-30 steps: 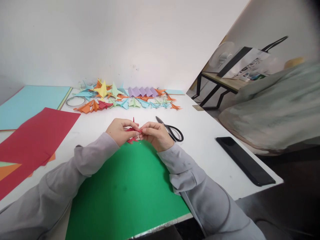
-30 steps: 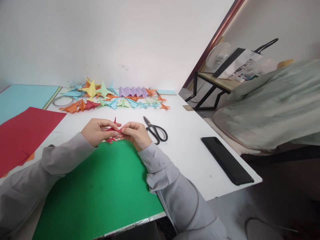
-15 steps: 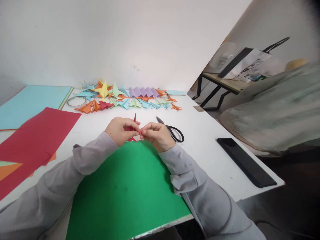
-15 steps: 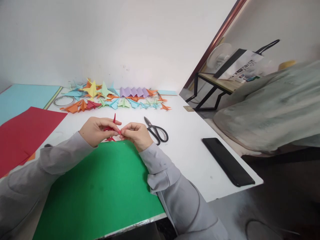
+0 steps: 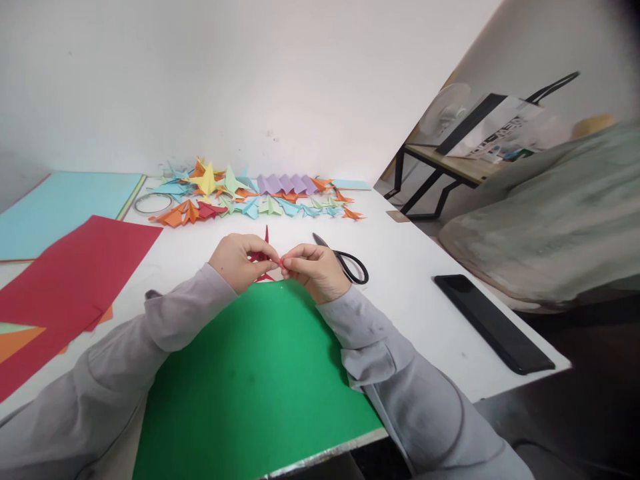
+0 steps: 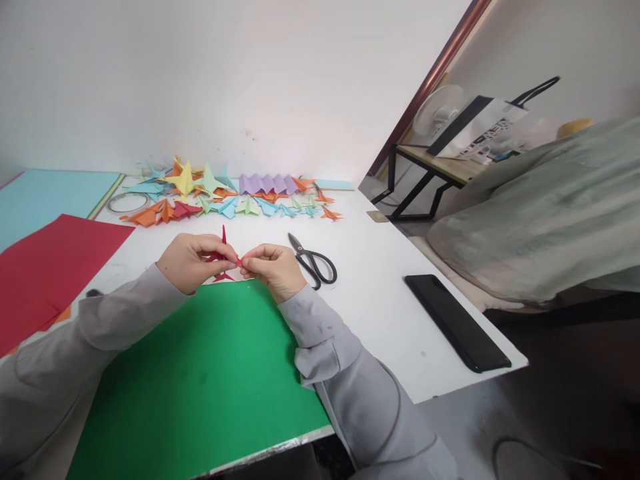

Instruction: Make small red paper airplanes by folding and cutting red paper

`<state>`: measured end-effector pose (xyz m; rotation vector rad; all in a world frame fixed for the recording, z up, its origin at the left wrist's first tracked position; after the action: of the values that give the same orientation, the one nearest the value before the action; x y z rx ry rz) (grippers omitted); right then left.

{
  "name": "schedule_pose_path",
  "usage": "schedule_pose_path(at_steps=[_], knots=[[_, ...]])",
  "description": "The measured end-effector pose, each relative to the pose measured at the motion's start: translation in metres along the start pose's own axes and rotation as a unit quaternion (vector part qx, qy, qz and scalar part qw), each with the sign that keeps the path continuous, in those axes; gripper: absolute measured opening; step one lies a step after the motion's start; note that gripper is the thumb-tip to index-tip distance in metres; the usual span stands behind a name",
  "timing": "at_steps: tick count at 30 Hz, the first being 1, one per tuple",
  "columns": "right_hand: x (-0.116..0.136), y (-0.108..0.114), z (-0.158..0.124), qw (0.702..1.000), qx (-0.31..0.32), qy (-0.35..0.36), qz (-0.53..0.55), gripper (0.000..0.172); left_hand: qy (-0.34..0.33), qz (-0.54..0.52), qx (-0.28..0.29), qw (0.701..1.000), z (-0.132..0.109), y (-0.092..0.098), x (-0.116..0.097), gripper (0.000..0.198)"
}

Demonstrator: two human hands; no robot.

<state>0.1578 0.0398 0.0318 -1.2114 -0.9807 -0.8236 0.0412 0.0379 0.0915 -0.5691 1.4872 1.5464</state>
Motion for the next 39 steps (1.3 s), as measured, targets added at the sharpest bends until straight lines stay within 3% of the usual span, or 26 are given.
schedule_pose_path(at_steps=[7, 13, 17, 21, 29, 39], knots=[[0.0, 0.002, 0.0, 1.0, -0.018, 0.007, 0.006, 0.02, 0.029, -0.028, -0.005, 0.999, 0.0, -0.001, 0.008, 0.01], [0.003, 0.002, 0.001, 0.999, -0.024, 0.016, 0.023, 0.039, 0.033, -0.047, -0.004, 0.998, 0.0, -0.002, 0.009, 0.01], [0.008, 0.003, 0.002, 0.998, -0.018, 0.06, 0.001, 0.042, 0.04, -0.043, -0.003, 0.998, 0.0, -0.002, 0.009, 0.01], [0.012, 0.005, 0.002, 0.996, -0.026, 0.088, -0.021, 0.039, 0.05, -0.066, -0.006, 0.997, 0.0, -0.002, 0.011, 0.012], [0.016, 0.004, 0.001, 0.992, -0.013, 0.1, -0.077, 0.017, 0.052, -0.071, -0.032, 0.996, 0.001, 0.004, 0.009, 0.009], [0.018, -0.001, -0.001, 0.988, 0.008, 0.09, -0.125, 0.014, 0.052, -0.065, -0.018, 0.996, 0.0, 0.002, 0.011, 0.01]])
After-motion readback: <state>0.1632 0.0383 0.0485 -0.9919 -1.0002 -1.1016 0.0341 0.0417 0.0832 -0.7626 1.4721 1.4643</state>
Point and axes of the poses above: each hand's wrist, its own z-axis towards the middle knuckle, its own y-axis out of the back of the hand, x = y × z, the point moved 8 cm from there along z, towards the middle knuckle, and after that the axes turned 7 degrees about y, right-handed, at the moved point
